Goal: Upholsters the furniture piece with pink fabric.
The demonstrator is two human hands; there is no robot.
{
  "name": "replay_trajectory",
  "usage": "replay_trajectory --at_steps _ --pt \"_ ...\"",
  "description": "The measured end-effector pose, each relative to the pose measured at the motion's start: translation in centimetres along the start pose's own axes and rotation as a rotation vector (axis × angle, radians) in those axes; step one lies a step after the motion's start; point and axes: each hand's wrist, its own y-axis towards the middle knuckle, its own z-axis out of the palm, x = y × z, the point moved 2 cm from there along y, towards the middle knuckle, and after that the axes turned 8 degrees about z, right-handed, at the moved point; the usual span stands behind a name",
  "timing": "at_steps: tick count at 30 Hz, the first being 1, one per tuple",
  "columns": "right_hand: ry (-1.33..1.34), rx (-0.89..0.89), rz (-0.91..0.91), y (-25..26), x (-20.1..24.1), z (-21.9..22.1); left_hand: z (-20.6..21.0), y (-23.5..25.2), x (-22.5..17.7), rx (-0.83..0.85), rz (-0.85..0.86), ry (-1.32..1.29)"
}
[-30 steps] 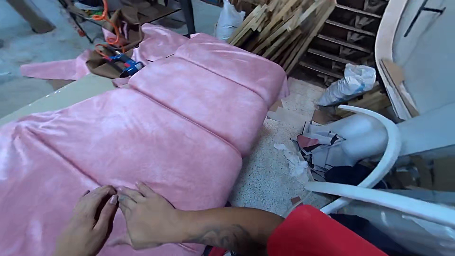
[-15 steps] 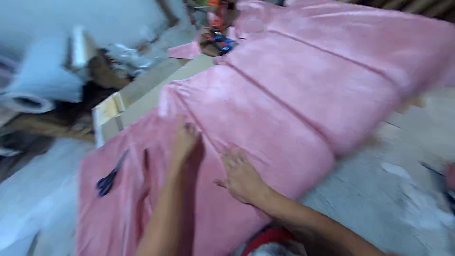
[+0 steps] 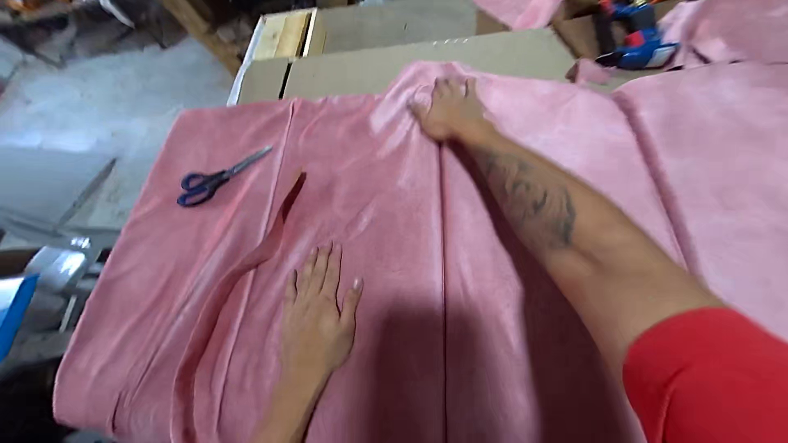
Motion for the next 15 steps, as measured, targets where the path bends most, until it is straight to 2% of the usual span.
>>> replay_trajectory --at_steps 1,3,6,8,10,11,13,14,15 --pt "0.01 0.003 0.018 1.8 0.1 -0.5 -0.2 0.3 0.6 0.005 -0.012 0.003" --pt "0.034 -0.042 0.03 1.7 0.9 -1.3 -0.8 1.1 2.7 0.019 -0.057 0.013" --pt "0.019 -0.073 -0.118 -9.2 1.3 -0.4 -1.8 2.1 5.3 0.035 -0.126 0.023" --pt "-0.03 -0.049 -0.146 -19.4 0.8 -0.4 -1.7 2.6 5.1 0.031 -0.144 0.026" --pt "-0.053 -0.02 -0.128 -27.4 2.7 1.2 -1.6 2.4 4.8 0.003 -0.167 0.029" --pt "-0.008 -0.028 -0.099 -29.4 4.8 2.4 -1.5 2.5 4.9 -0.023 -0.169 0.026" --pt "0.182 -0.166 -0.014 -30.3 9.4 3.8 -1.5 2.6 4.9 -0.106 -0.169 -0.099" --pt "0.293 -0.303 -0.031 -30.7 11.3 3.1 -1.9 2.5 4.9 -0.184 -0.195 -0.232" --pt "0.316 -0.357 -0.066 -32.0 12.8 0.5 -2.5 2.2 4.8 -0.298 -0.238 -0.384"
